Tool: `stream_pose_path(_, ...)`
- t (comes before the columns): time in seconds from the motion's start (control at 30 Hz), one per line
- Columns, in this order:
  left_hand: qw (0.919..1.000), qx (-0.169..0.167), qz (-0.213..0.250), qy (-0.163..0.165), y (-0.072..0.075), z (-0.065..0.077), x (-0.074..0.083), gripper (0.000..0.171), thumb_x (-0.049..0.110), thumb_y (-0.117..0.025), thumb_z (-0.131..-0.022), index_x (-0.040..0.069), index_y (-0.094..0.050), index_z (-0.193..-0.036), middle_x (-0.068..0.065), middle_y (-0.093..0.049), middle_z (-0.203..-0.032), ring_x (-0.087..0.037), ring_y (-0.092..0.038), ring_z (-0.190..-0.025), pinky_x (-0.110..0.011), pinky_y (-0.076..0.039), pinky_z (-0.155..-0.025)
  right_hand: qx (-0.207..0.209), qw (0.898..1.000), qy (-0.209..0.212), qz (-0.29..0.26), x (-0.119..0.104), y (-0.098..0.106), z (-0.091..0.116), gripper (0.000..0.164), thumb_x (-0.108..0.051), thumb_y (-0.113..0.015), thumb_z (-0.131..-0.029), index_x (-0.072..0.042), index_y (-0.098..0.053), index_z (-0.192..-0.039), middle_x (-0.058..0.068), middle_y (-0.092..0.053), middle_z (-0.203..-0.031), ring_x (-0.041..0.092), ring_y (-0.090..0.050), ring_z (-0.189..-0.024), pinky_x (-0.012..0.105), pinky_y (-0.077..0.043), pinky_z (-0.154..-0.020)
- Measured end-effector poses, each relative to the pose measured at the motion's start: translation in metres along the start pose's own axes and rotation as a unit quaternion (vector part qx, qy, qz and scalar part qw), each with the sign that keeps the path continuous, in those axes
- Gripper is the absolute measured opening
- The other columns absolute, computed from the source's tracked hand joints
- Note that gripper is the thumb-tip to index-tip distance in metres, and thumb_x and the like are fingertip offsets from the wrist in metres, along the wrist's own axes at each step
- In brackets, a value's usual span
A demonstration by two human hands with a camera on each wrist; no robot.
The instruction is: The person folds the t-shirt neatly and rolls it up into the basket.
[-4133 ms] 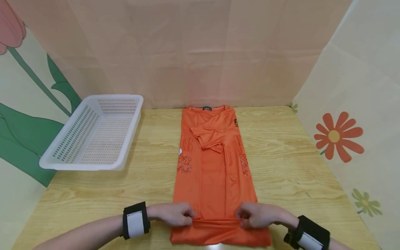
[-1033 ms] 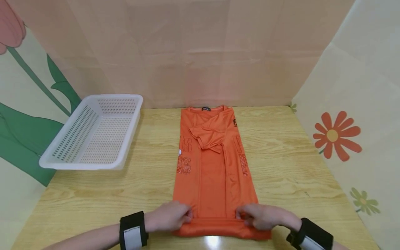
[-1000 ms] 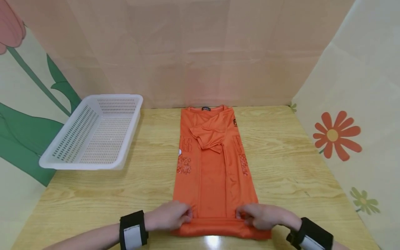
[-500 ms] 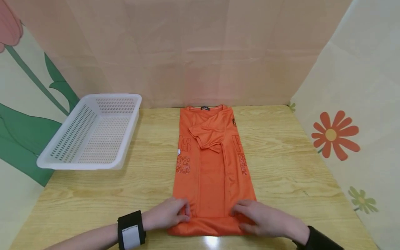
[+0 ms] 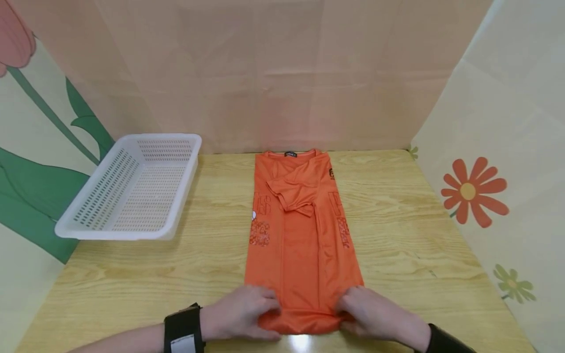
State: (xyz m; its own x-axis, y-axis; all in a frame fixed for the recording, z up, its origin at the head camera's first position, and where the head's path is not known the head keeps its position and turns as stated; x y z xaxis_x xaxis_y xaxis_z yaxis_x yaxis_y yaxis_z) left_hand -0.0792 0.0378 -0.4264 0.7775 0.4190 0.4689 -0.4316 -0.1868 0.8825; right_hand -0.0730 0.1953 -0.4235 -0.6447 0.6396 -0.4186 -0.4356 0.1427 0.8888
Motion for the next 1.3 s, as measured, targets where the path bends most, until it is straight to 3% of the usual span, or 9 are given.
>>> stream_pose_path(0.17, 0.9963, -0.03, -0.08, -0.01, -0.008, 0.001, 0.003, 0.036, 0.044, -0.081, -0.091, 0.02, -0.072, -0.117, 0.012, -0.068, -0.099, 0.005, -0.052, -0.081, -0.012, -0.04, -0.066, -0.051, 0.994, -0.059, -0.073, 0.017, -0.01, 0.0, 0.025, -0.011, -0.079, -0.086, -0.021, -0.062, -0.072, -0.021, -0.038, -0.069, -0.005, -0.03, -0.063, 0.017, -0.03, -0.058)
stream_pose_path(0.33, 0.9969, -0.037, -0.069, 0.008, -0.009, -0.001, -0.003, 0.017, 0.026, -0.074, -0.092, 0.018, -0.071, -0.107, 0.011, -0.068, -0.094, 0.004, -0.046, -0.069, -0.011, -0.036, -0.059, -0.078, 0.983, -0.09, -0.142, 0.101, -0.08, 0.01, 0.004, -0.035, -0.076, -0.095, -0.036, -0.072, -0.098, -0.025, -0.062, -0.087, -0.007, -0.052, -0.077, 0.022, -0.044, -0.066)
stream_pose_path(0.43, 0.9978, -0.038, -0.049, 0.025, -0.01, -0.001, -0.006, 0.004, 0.019, -0.071, -0.091, 0.02, -0.067, -0.091, 0.014, -0.06, -0.081, 0.004, -0.039, -0.062, -0.012, -0.032, -0.055, -0.096, 0.97, -0.106, -0.197, 0.131, -0.105, 0.012, 0.005, -0.045, -0.072, -0.098, -0.042, -0.07, -0.1, -0.026, -0.06, -0.086, -0.007, -0.051, -0.075, 0.021, -0.044, -0.064)
stream_pose_path(0.6, 0.9974, -0.051, -0.007, 0.051, -0.012, 0.0, -0.011, 0.006, 0.019, -0.068, -0.094, 0.019, -0.063, -0.096, 0.017, -0.048, -0.074, 0.003, -0.038, -0.06, -0.013, -0.032, -0.054, -0.104, 0.965, -0.109, -0.215, 0.093, -0.068, 0.007, 0.007, -0.035, -0.072, -0.099, -0.029, -0.071, -0.095, -0.021, -0.052, -0.08, -0.005, -0.042, -0.069, 0.02, -0.038, -0.06)
stream_pose_path(0.77, 0.9969, -0.052, -0.038, 0.045, -0.013, 0.001, -0.011, 0.01, 0.03, -0.067, -0.1, 0.021, -0.064, -0.096, 0.016, -0.057, -0.079, 0.002, -0.047, -0.067, -0.016, -0.039, -0.06, -0.081, 0.983, -0.099, -0.128, 0.038, -0.014, 0.004, 0.016, -0.026, -0.08, -0.091, -0.019, -0.073, -0.103, -0.014, -0.065, -0.093, -0.002, -0.052, -0.081, 0.024, -0.046, -0.071)
stream_pose_path(0.9, 0.9955, -0.052, -0.073, 0.033, -0.012, 0.0, -0.01, 0.02, 0.04, -0.062, -0.105, 0.022, -0.07, -0.101, 0.012, -0.065, -0.094, 0.0, -0.056, -0.082, -0.018, -0.045, -0.067, -0.049, 0.996, -0.054, -0.058, 0.016, -0.001, -0.001, 0.013, -0.022, -0.082, -0.088, -0.018, -0.073, -0.096, -0.013, -0.067, -0.094, -0.003, -0.054, -0.083, 0.024, -0.048, -0.072)
stream_pose_path(1.03, 0.9964, -0.051, -0.06, 0.029, -0.012, -0.002, -0.01, 0.024, 0.036, -0.057, -0.108, 0.021, -0.071, -0.096, 0.012, -0.06, -0.09, 0.001, -0.051, -0.08, -0.016, -0.042, -0.065, -0.038, 0.994, -0.027, -0.103, 0.034, -0.02, -0.003, 0.017, -0.009, -0.073, -0.093, -0.02, -0.066, -0.082, -0.019, -0.05, -0.078, -0.005, -0.039, -0.069, 0.021, -0.037, -0.06)
stream_pose_path(1.17, 0.997, -0.047, -0.001, 0.061, -0.01, 0.0, -0.015, 0.018, 0.026, -0.058, -0.108, 0.018, -0.067, -0.096, 0.013, -0.057, -0.081, 0.003, -0.047, -0.07, -0.015, -0.042, -0.063, -0.056, 0.979, -0.065, -0.183, 0.085, -0.061, -0.001, 0.026, -0.008, -0.068, -0.097, -0.025, -0.062, -0.078, -0.019, -0.041, -0.072, -0.004, -0.036, -0.063, 0.019, -0.032, -0.054)
stream_pose_path(1.3, 0.9924, -0.04, 0.059, 0.1, -0.006, 0.001, -0.022, 0.009, 0.022, -0.059, -0.107, 0.015, -0.063, -0.102, 0.015, -0.048, -0.071, 0.004, -0.041, -0.061, -0.013, -0.039, -0.056, -0.072, 0.97, -0.123, -0.199, 0.124, -0.09, -0.001, 0.028, -0.013, -0.069, -0.098, -0.036, -0.064, -0.083, -0.023, -0.048, -0.074, -0.006, -0.044, -0.064, 0.018, -0.039, -0.056)
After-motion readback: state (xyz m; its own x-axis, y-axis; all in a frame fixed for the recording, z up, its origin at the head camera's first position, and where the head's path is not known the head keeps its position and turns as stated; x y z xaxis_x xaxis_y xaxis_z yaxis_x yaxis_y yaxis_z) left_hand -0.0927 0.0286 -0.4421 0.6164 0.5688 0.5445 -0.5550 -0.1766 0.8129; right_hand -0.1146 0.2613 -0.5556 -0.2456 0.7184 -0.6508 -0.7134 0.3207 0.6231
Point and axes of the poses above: each hand's wrist, its own z-axis away from the middle knuckle, its own y-axis out of the back of the hand, x = y × z, the point moved 10 cm from there along -z, towards the middle knuckle
